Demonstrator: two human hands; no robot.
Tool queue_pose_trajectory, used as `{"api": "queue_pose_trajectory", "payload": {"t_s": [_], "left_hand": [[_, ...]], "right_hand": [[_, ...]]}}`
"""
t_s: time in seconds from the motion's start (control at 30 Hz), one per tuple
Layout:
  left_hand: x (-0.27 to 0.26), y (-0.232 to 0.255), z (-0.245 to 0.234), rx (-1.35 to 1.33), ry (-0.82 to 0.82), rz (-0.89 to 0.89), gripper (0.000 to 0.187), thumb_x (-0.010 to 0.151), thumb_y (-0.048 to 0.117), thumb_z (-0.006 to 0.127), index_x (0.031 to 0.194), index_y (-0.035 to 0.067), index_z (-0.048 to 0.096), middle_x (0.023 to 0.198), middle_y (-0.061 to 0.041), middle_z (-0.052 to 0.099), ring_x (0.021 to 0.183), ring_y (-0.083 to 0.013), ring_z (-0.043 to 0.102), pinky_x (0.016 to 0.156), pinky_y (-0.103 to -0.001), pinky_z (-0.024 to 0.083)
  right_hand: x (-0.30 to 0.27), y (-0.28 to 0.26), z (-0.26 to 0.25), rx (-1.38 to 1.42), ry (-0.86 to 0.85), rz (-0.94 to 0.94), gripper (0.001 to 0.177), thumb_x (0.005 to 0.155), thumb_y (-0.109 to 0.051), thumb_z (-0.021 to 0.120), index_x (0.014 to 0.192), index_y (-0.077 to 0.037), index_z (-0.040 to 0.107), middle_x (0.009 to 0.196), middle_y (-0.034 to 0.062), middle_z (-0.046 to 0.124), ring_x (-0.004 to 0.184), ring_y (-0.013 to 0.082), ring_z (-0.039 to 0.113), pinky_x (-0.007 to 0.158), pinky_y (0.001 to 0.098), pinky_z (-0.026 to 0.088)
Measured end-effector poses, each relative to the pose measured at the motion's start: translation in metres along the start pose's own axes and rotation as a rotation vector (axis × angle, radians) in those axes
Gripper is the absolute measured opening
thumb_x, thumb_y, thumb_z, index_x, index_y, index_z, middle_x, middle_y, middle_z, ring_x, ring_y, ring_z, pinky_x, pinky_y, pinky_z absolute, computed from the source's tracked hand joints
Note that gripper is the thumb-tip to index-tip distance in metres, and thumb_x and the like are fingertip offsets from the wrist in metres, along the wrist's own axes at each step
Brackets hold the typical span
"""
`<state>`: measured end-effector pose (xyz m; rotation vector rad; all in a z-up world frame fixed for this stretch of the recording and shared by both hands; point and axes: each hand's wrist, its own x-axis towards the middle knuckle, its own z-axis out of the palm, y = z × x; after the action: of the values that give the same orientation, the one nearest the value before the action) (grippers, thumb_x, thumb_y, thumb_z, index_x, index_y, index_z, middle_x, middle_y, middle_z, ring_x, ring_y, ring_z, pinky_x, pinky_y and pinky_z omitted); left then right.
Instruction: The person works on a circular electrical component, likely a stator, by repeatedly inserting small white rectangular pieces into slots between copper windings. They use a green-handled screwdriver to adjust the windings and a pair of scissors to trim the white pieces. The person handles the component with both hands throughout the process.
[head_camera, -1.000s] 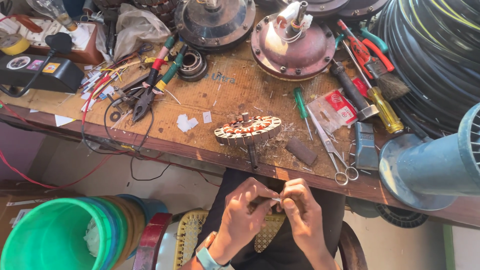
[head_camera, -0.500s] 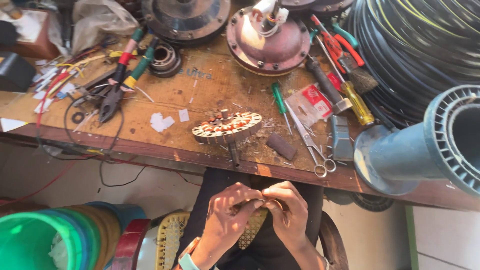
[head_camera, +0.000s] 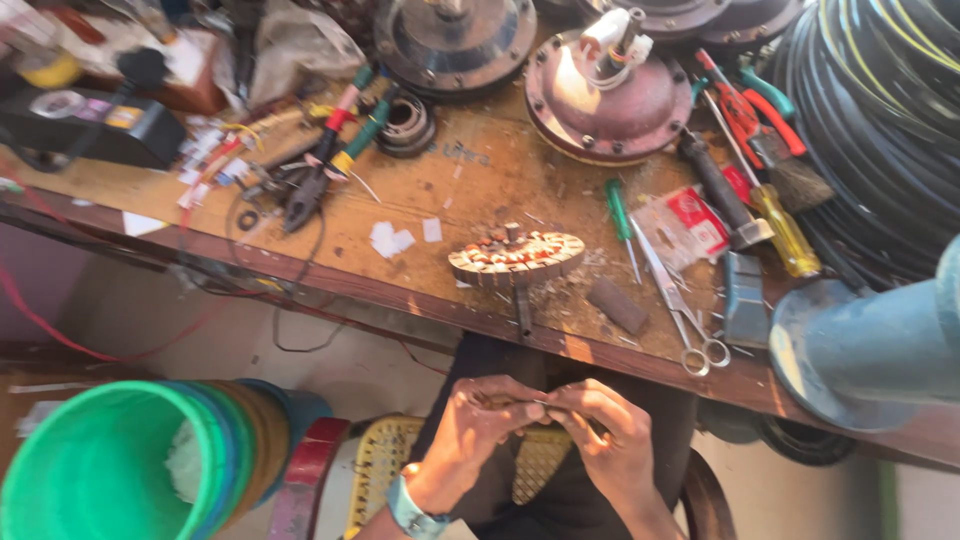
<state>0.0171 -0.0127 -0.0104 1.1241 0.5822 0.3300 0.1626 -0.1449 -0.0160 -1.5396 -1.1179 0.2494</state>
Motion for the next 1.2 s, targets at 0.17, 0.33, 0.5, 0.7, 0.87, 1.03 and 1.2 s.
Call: {"api": "queue_pose_trajectory", "payload": {"t_s": [0.17,0.33,0.5,0.7,0.87,1.03,1.2], "left_hand": [[-0.005,0.013,0.015,0.431,0.117,0.504,0.016,0.080,0.008,0.084,0.094,0.003,0.082,0.084,-0.006,0.074,0.083,-0.0148,0.065,0.067,-0.029,0.055],[-0.019,0.020,0.013,0.574,0.065,0.488,0.013,0.082,0.007,0.086,0.094,0.004,0.080,0.083,-0.008,0.074,0.075,-0.0160,0.069,0.063,-0.026,0.054],[-0.028,0.012,0.023,0.192,-0.031,0.523,0.010,0.094,-0.002,0.075,0.103,-0.005,0.069,0.096,-0.010,0.071,0.087,-0.0159,0.073,0.071,-0.029,0.060],[-0.032,0.009,0.023,0.001,-0.122,0.294,0.008,0.098,-0.004,0.070,0.106,-0.005,0.068,0.086,-0.010,0.069,0.069,-0.0128,0.070,0.049,-0.024,0.055],[-0.034,0.020,0.027,0.079,-0.105,0.281,0.007,0.095,-0.004,0.072,0.102,-0.005,0.071,0.085,-0.011,0.072,0.073,-0.0132,0.074,0.050,-0.024,0.057],[-0.033,0.032,0.027,0.155,-0.119,0.406,0.008,0.093,-0.004,0.074,0.101,-0.004,0.074,0.084,-0.012,0.076,0.072,-0.0135,0.075,0.052,-0.023,0.058],[-0.032,0.038,0.027,0.237,-0.035,0.379,0.008,0.090,-0.001,0.077,0.098,-0.002,0.077,0.080,-0.011,0.076,0.061,-0.0113,0.071,0.052,-0.024,0.056]], "right_hand": [[0.003,-0.004,0.003,-0.008,0.049,-0.074,0.024,0.073,0.006,0.080,0.092,-0.003,0.069,0.089,0.0069,0.077,0.080,0.0172,0.077,0.071,0.0255,0.059],[0.000,-0.016,-0.002,-0.042,0.041,-0.190,0.027,0.069,0.008,0.080,0.089,-0.004,0.066,0.087,0.0090,0.071,0.077,0.0170,0.075,0.066,0.0251,0.058],[0.003,-0.036,-0.009,-0.076,0.020,-0.375,0.031,0.067,0.005,0.083,0.094,-0.003,0.070,0.085,0.0105,0.069,0.073,0.0180,0.072,0.060,0.0254,0.057],[0.003,-0.051,-0.011,-0.081,0.091,-0.382,0.028,0.072,0.002,0.086,0.095,-0.002,0.070,0.088,0.0103,0.071,0.072,0.0177,0.072,0.063,0.0267,0.058],[0.003,-0.053,-0.017,-0.158,0.115,-0.393,0.027,0.071,0.001,0.087,0.092,-0.003,0.070,0.088,0.0097,0.074,0.070,0.0191,0.070,0.062,0.0279,0.055],[0.006,-0.057,-0.029,-0.084,0.008,-0.296,0.028,0.069,0.000,0.086,0.094,-0.004,0.074,0.091,0.0095,0.076,0.074,0.0190,0.071,0.066,0.0264,0.057],[0.004,-0.054,-0.035,0.076,-0.086,-0.036,0.030,0.072,0.002,0.082,0.101,0.002,0.075,0.092,0.0110,0.079,0.084,0.0209,0.079,0.075,0.0284,0.061]]}}
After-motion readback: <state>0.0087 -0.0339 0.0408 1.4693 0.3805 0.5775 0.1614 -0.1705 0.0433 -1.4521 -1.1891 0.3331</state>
